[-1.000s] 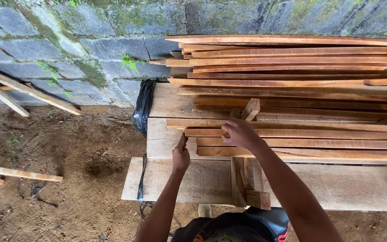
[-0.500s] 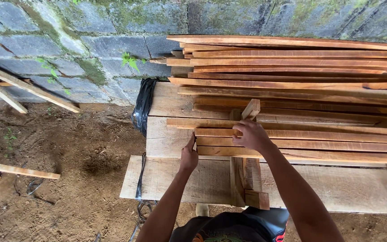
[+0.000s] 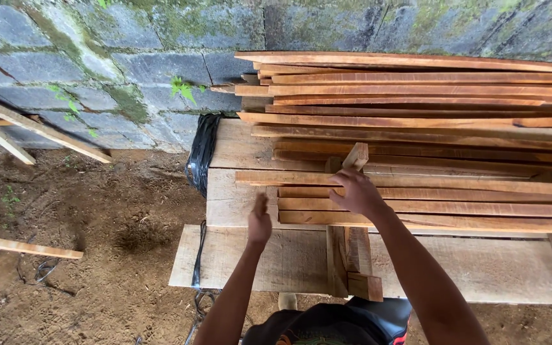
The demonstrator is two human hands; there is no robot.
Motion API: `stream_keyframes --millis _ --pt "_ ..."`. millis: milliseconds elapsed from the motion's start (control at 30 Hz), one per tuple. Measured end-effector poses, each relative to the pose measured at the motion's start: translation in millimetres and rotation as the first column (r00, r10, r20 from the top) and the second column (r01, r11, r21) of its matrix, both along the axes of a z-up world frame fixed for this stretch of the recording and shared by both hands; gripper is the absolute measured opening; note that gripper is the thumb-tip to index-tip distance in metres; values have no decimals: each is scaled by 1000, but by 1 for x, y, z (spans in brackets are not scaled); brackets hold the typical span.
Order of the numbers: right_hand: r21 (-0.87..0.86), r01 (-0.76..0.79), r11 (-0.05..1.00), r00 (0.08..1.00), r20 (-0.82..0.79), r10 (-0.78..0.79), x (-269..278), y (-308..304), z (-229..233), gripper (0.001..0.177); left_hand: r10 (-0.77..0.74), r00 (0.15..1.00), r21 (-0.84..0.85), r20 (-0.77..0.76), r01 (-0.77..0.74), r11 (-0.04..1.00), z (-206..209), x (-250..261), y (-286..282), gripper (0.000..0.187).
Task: Organizing wooden strips into a pile and then bundling them together using wire.
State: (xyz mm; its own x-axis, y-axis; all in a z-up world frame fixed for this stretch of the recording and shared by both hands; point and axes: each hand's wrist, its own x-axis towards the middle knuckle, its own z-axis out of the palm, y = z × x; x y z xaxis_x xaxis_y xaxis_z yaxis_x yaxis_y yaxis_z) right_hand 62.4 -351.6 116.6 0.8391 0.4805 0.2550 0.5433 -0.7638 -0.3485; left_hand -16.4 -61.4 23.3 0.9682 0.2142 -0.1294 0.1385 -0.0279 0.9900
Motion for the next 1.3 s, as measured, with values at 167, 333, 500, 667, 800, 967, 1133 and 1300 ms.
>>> stream_keyframes --millis 167,333,500,667,800,967,1133,1300 --pt "-70 -66 995 997 -33 64 34 37 -44 32 168 979 -227 113 -139 964 -66 29 60 99" --pt "-321 -52 946 997 -77 29 39 82 -29 53 -77 992 -207 95 95 974 -46 40 63 95" --pt "-438 -51 897 984 130 120 53 53 -67 36 -136 983 -281 121 165 945 -46 43 41 98" --pt "-427 23 904 953 283 109 40 21 -63 27 -193 978 -224 82 207 952 -37 45 9 92" --pt "-486 45 873 911 378 164 24 20 -28 30 -186 982 -127 26 188 974 -30 40 -6 79" --pt "-528 118 841 788 565 244 32 9 -41 20 -142 988 -235 67 154 960 -33 48 -6 86" --pt "-528 205 824 735 639 227 32 -5 -51 15 -105 982 -386 155 158 909 -10 42 -12 90" --pt "-558 197 806 799 568 198 36 -8 -67 20 -109 986 -274 123 139 951 -21 47 -9 79"
